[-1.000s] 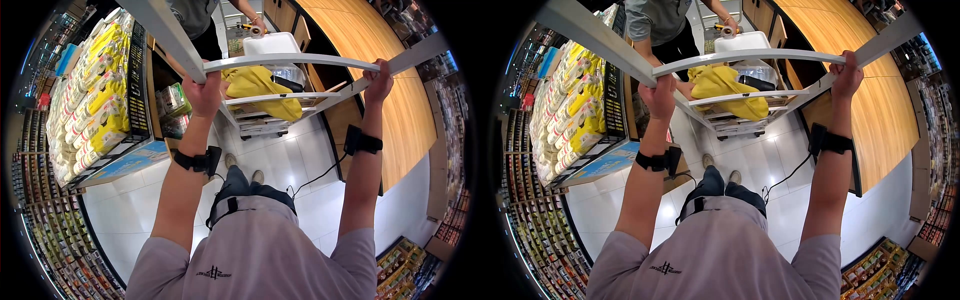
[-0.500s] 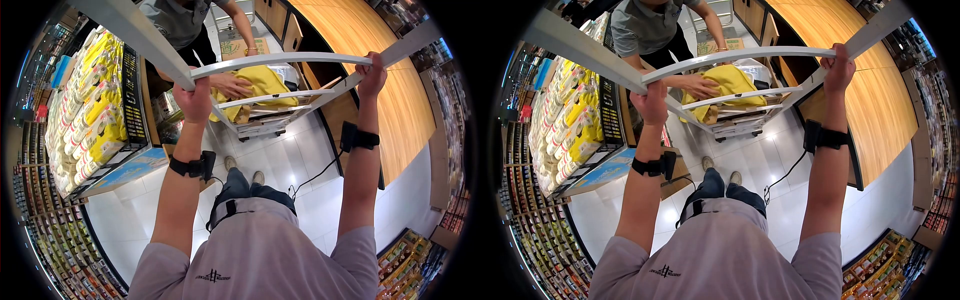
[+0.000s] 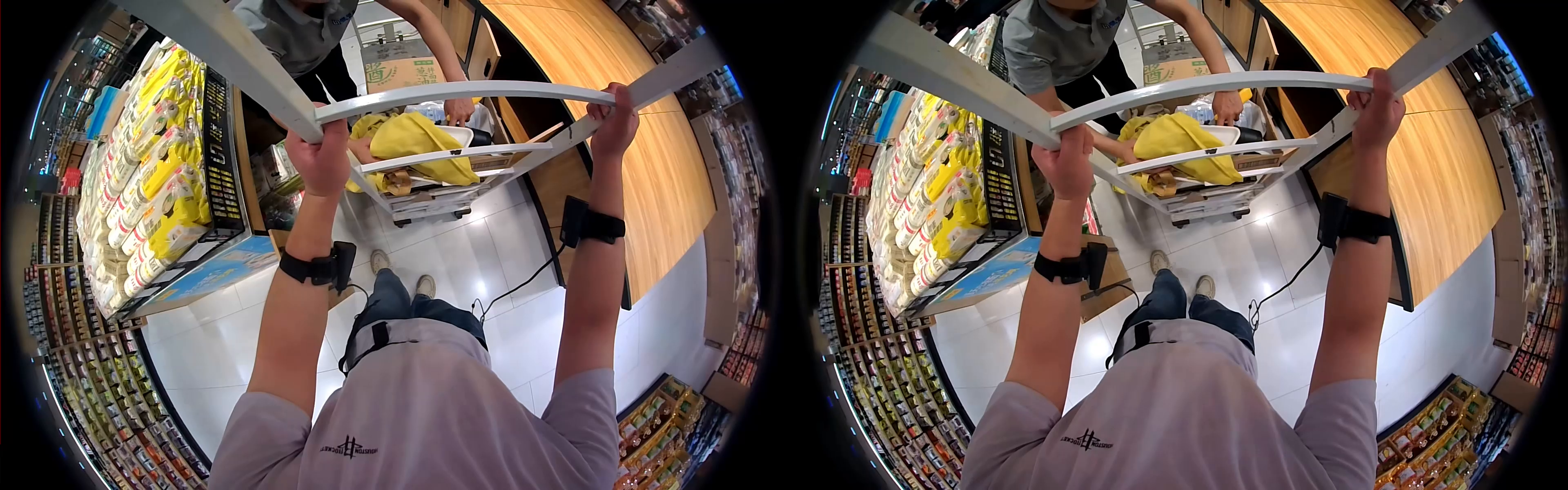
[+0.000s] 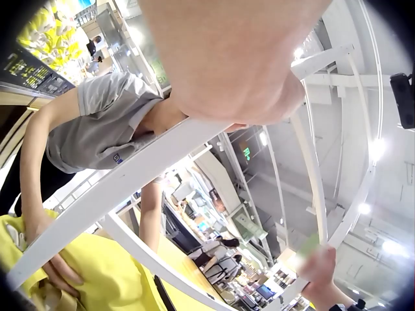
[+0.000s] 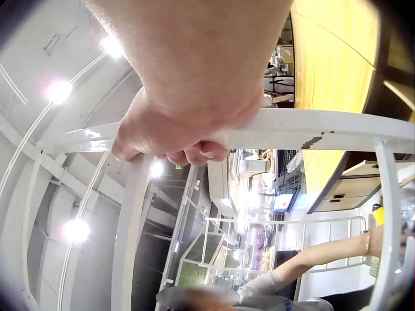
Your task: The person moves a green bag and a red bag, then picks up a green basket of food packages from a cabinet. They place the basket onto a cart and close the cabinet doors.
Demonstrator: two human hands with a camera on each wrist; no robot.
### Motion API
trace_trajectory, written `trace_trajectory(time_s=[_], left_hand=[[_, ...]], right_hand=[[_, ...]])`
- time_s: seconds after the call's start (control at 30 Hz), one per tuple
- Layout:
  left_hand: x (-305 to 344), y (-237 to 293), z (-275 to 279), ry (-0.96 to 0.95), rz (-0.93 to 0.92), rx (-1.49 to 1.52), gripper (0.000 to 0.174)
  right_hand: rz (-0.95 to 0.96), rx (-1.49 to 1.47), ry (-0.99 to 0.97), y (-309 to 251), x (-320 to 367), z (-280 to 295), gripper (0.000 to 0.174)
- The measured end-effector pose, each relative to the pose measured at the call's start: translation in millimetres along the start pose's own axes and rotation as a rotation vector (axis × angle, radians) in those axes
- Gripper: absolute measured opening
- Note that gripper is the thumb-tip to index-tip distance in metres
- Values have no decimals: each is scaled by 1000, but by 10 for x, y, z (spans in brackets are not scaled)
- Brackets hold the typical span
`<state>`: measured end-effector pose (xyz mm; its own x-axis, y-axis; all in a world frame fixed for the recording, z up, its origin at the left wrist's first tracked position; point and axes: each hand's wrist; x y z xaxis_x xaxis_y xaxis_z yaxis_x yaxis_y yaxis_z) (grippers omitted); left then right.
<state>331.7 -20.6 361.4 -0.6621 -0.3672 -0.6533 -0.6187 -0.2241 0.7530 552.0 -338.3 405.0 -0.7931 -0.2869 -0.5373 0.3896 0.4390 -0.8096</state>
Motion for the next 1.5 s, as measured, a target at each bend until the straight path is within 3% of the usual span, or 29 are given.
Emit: trace_trajectory(time_s=[0.6,1.0,1.23,1.33,1.5], left_hand=[[-7,90,-83,35,68,26,8],[-29,-44,4,26,0,-85,9],[-31,-32,-38,-9,-57,-58,5],[-22,-21,-36,15,27,74,7],[-35,-81,24,-8,-49,-117,4]], right_hand=[[-1,-5,6,29,-5,38,27],[-34,14,78,38,-24,30,27],[-53,42,57,34,-42,55,28],[-51,56,86,15,-37,-5,27],[-57,40,75,24,-39,23,28]])
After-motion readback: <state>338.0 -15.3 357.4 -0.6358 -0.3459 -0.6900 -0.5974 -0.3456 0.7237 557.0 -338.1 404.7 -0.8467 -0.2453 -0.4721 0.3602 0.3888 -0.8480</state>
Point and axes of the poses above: each hand's wrist, its own x-axis away from the middle knuckle, its own z-axis out of the back of the hand, y = z × x, and after that the axes turned 15 degrees about -y, right-handed
